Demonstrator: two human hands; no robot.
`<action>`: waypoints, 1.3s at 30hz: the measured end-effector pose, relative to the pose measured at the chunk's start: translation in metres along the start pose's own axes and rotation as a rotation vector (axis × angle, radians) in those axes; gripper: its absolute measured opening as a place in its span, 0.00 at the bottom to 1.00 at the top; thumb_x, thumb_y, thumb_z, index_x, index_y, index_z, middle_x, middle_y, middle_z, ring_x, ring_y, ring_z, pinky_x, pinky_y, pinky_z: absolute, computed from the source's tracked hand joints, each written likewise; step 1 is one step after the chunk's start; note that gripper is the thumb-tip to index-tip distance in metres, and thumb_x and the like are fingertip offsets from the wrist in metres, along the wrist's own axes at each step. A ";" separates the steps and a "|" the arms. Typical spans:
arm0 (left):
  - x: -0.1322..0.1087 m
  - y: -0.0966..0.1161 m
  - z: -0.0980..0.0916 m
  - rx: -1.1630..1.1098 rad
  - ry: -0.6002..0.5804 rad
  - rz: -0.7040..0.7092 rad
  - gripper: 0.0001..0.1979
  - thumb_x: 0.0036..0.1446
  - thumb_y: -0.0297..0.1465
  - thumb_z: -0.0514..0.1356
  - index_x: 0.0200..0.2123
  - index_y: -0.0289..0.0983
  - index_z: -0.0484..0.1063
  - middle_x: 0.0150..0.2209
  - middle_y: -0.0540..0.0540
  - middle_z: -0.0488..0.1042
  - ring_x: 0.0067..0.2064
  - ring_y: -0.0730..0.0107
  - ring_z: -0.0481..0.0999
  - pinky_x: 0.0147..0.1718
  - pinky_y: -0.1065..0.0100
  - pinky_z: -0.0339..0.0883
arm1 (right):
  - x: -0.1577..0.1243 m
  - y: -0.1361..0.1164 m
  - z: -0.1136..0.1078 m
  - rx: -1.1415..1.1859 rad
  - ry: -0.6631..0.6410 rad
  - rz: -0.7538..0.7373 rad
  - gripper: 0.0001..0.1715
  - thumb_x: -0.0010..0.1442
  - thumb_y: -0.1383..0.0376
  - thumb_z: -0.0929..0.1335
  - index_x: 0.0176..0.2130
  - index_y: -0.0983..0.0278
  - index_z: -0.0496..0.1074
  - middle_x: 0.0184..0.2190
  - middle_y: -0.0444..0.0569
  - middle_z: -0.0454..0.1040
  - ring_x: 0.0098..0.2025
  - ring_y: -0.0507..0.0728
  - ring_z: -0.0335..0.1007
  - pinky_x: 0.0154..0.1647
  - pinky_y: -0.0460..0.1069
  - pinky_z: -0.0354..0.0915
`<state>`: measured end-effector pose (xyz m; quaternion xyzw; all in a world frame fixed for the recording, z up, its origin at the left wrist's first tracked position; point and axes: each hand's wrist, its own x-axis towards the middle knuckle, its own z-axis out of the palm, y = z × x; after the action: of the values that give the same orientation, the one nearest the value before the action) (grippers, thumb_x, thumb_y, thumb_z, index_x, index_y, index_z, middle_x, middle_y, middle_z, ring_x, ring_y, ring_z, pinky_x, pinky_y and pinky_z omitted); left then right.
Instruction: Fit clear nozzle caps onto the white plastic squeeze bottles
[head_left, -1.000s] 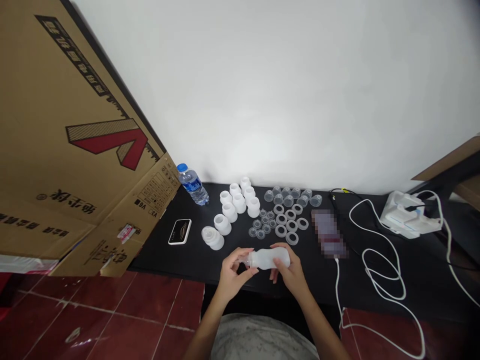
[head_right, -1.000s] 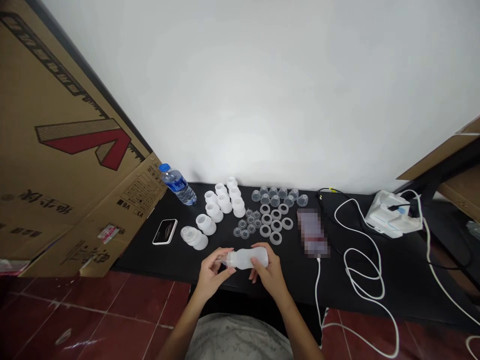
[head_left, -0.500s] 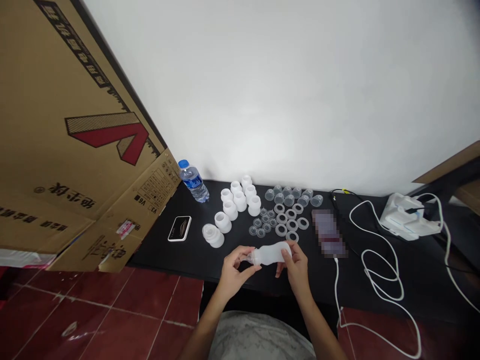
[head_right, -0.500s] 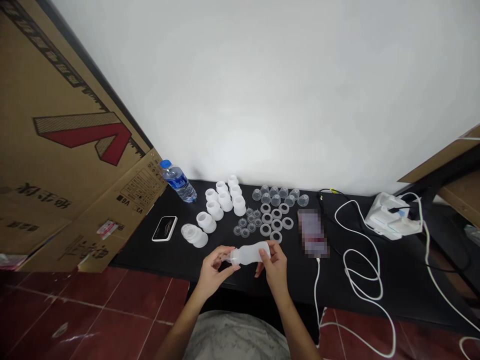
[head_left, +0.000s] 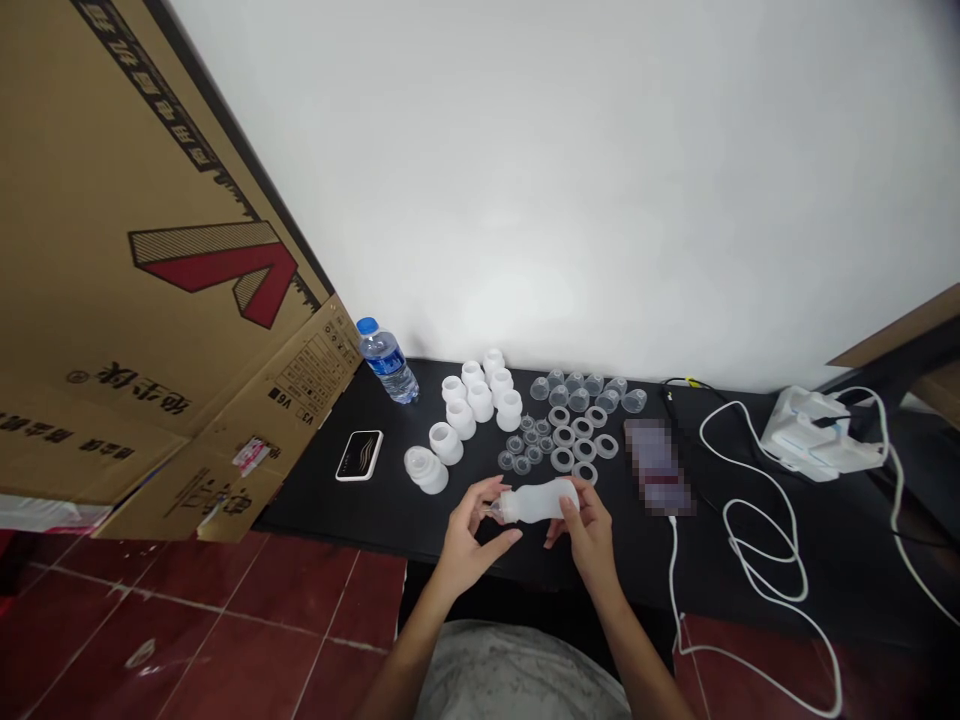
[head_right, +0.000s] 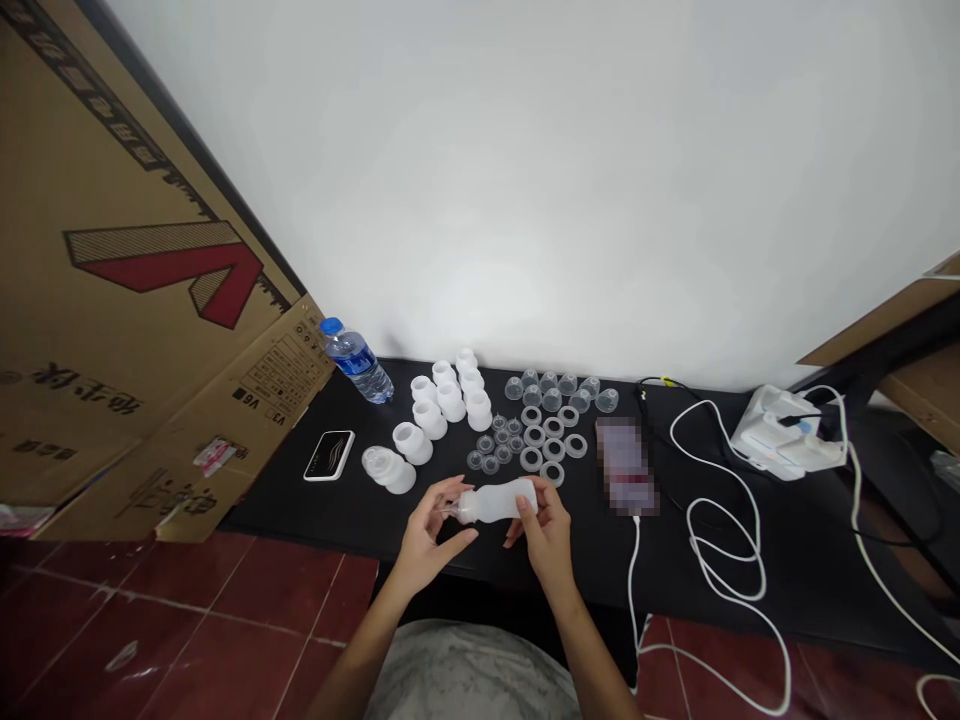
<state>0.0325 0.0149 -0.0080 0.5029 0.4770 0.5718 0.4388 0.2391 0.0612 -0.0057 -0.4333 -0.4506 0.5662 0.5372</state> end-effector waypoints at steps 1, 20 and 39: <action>0.000 -0.001 0.000 -0.014 0.006 -0.018 0.30 0.62 0.42 0.74 0.64 0.41 0.74 0.53 0.38 0.83 0.52 0.56 0.84 0.47 0.63 0.80 | 0.000 0.001 0.000 -0.003 -0.005 -0.004 0.28 0.66 0.44 0.77 0.51 0.61 0.75 0.32 0.42 0.78 0.17 0.52 0.73 0.14 0.49 0.77; 0.003 -0.004 0.013 0.303 0.178 -0.110 0.26 0.78 0.49 0.53 0.29 0.41 0.64 0.22 0.55 0.66 0.24 0.71 0.69 0.27 0.70 0.59 | -0.002 -0.001 0.000 -0.045 -0.072 -0.124 0.24 0.70 0.49 0.75 0.56 0.59 0.76 0.39 0.49 0.79 0.27 0.54 0.74 0.22 0.48 0.77; -0.002 -0.002 0.012 0.333 0.157 -0.050 0.30 0.76 0.55 0.52 0.26 0.41 0.66 0.22 0.53 0.66 0.24 0.70 0.66 0.26 0.69 0.56 | -0.001 -0.001 -0.002 -0.082 -0.068 -0.107 0.28 0.69 0.44 0.73 0.59 0.58 0.75 0.46 0.54 0.81 0.33 0.59 0.77 0.28 0.52 0.77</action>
<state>0.0447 0.0148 -0.0094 0.5105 0.6101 0.5112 0.3252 0.2416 0.0599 -0.0050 -0.4108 -0.5137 0.5322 0.5330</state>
